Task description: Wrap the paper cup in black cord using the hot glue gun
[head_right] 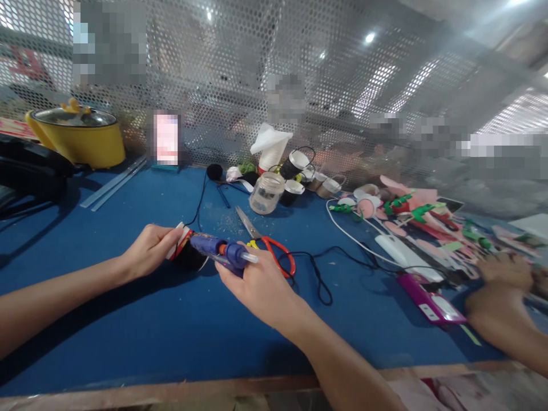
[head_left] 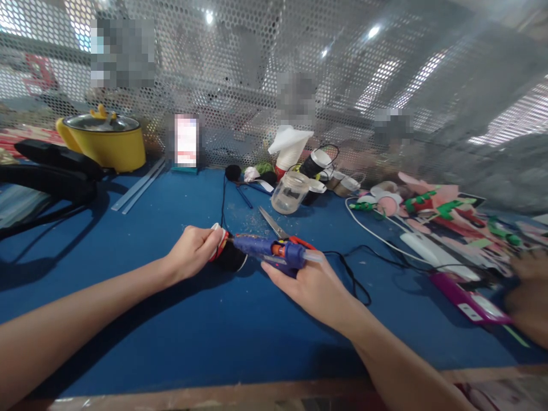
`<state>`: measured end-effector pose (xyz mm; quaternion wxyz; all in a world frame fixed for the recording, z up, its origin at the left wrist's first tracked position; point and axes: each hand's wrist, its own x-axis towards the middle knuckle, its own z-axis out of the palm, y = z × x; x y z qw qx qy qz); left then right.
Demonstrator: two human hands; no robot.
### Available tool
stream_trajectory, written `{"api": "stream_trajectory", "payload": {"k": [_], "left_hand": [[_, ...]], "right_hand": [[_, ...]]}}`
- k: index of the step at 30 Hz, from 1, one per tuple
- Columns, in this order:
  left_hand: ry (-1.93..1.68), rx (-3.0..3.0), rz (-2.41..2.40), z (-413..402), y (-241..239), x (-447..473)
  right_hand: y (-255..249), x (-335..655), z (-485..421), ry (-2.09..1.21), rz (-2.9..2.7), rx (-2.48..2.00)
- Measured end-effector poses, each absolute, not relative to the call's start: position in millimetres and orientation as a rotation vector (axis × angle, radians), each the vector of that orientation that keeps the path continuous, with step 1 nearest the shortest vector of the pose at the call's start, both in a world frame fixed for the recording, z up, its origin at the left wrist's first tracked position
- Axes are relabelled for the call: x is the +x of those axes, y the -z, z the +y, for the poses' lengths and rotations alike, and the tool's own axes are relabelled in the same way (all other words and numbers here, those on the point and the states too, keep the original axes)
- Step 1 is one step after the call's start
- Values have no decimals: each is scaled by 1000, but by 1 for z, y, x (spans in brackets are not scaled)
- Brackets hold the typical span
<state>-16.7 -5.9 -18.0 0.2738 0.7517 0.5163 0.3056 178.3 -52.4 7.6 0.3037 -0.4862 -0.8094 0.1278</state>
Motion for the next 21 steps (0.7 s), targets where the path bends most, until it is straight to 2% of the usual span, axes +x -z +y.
{"api": "stream_trajectory", "payload": {"k": [10, 21], "left_hand": [[-835, 1926, 1451, -5, 18, -15], [-844, 1949, 1423, -6, 18, -16]], "right_hand": [[-8, 172, -63, -310, -2211, -1306], [-7, 172, -62, -426, -2214, -1334]]}}
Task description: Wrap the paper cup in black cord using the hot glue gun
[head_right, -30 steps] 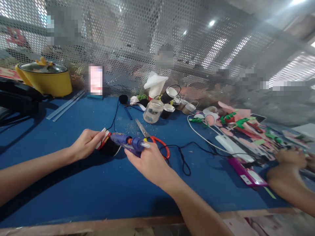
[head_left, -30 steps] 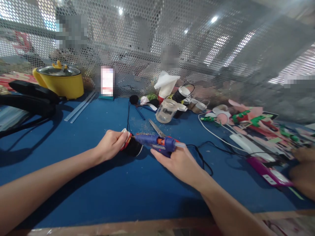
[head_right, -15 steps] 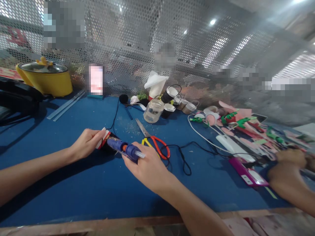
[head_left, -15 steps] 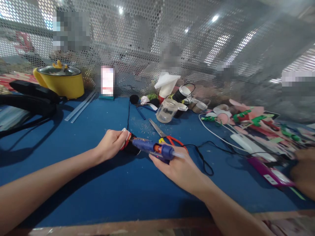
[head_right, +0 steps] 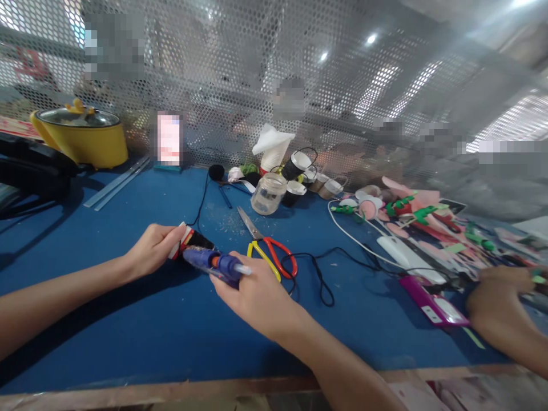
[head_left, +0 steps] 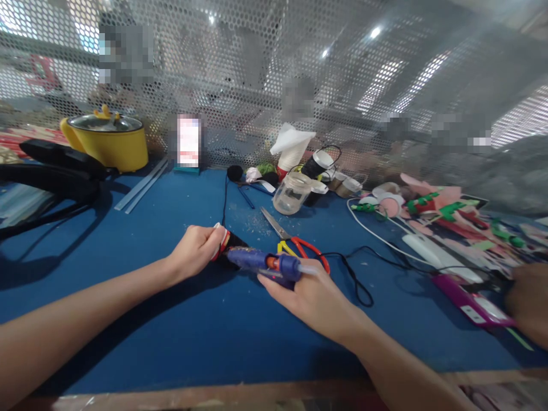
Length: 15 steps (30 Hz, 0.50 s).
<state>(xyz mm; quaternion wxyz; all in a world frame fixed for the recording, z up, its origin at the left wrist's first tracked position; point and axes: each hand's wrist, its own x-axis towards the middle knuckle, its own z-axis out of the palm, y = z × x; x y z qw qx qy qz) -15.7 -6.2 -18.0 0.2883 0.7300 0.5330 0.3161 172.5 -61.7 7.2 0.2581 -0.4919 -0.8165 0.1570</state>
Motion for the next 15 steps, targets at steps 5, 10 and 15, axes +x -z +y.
{"api": "stream_trajectory", "payload": {"k": [5, 10, 15], "left_hand": [[-876, 2064, 1348, -6, 19, -17], [-900, 2173, 1276, -7, 21, -18], [-911, 2233, 1221, -8, 20, -18]], "right_hand": [[-12, 178, -54, -435, -2136, -1397], [-15, 181, -49, -508, -2102, -1428], [-13, 182, -43, -562, -2074, -1446]]}}
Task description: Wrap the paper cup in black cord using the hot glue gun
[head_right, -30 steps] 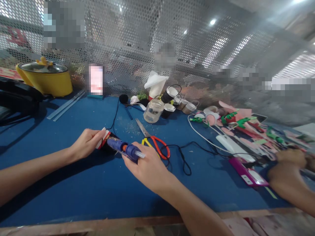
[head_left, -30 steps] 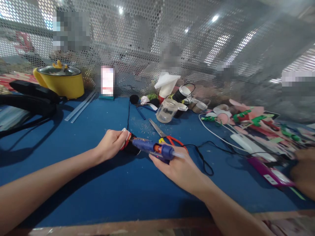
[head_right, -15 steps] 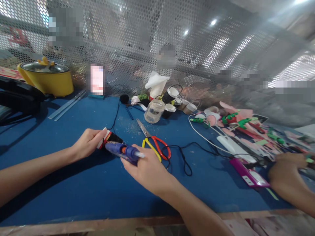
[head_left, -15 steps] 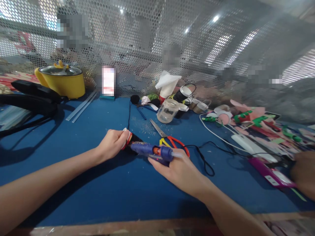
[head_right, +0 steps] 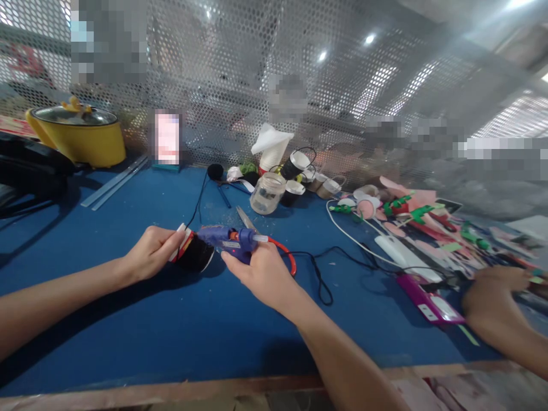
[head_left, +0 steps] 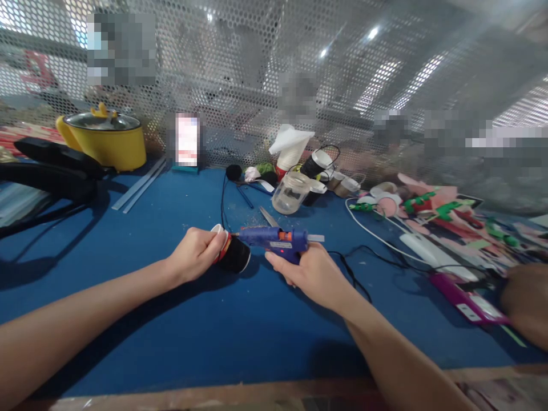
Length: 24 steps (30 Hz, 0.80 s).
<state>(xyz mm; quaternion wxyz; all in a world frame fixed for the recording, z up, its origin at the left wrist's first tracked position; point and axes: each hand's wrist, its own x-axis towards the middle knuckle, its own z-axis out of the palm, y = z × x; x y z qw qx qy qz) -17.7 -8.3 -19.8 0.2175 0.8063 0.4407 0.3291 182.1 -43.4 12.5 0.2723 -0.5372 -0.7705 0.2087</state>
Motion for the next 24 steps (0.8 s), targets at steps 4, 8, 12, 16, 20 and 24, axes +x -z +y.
{"api": "stream_trajectory", "payload": {"k": [4, 8, 12, 16, 20, 24], "left_hand": [[-910, 2224, 1226, -8, 21, -18], [-900, 2128, 1298, -7, 22, -17], [-865, 1975, 1369, -6, 20, -16], [-862, 1927, 1406, -6, 18, -14], [-856, 1930, 1416, -6, 19, -15], [-845, 1957, 1401, -6, 19, -15]], "right_hand": [[-14, 181, -46, -525, -2087, -1448], [-16, 180, -53, -519, -2111, -1433], [-13, 178, -57, -515, -2156, -1396], [-9, 174, -61, -506, -2211, -1374], [-10, 171, -63, -468, -2215, -1371], [-13, 175, -58, -454, -2172, -1407]]}}
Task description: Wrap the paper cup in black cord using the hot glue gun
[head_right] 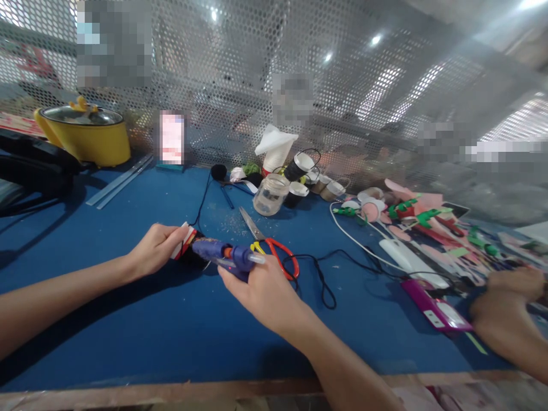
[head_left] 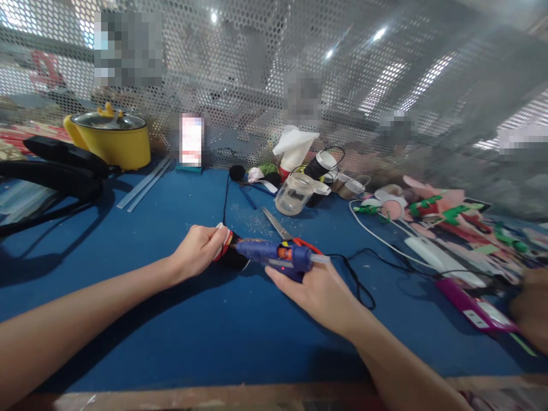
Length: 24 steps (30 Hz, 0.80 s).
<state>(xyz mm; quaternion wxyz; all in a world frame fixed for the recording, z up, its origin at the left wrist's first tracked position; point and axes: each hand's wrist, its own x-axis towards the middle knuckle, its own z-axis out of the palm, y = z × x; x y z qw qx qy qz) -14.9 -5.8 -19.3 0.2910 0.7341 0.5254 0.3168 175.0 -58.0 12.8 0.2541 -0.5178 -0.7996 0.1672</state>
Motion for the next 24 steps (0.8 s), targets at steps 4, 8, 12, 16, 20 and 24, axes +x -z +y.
{"api": "stream_trajectory", "payload": {"k": [4, 8, 12, 16, 20, 24], "left_hand": [[-858, 2078, 1330, -7, 19, -16], [-882, 2176, 1269, -7, 19, -18], [-890, 2214, 1220, -7, 19, -18], [-893, 2220, 1210, -7, 20, -18], [-890, 2195, 1245, -7, 20, -18], [-885, 2128, 1300, -6, 21, -18]], "right_hand": [[-15, 180, -51, -499, -2118, -1427], [-13, 181, -46, -587, -2064, -1447], [-12, 179, -41, -702, -2008, -1448], [-12, 179, -39, -776, -1974, -1462], [-14, 180, -43, -793, -1977, -1445], [-16, 180, -51, -698, -2020, -1437]]}}
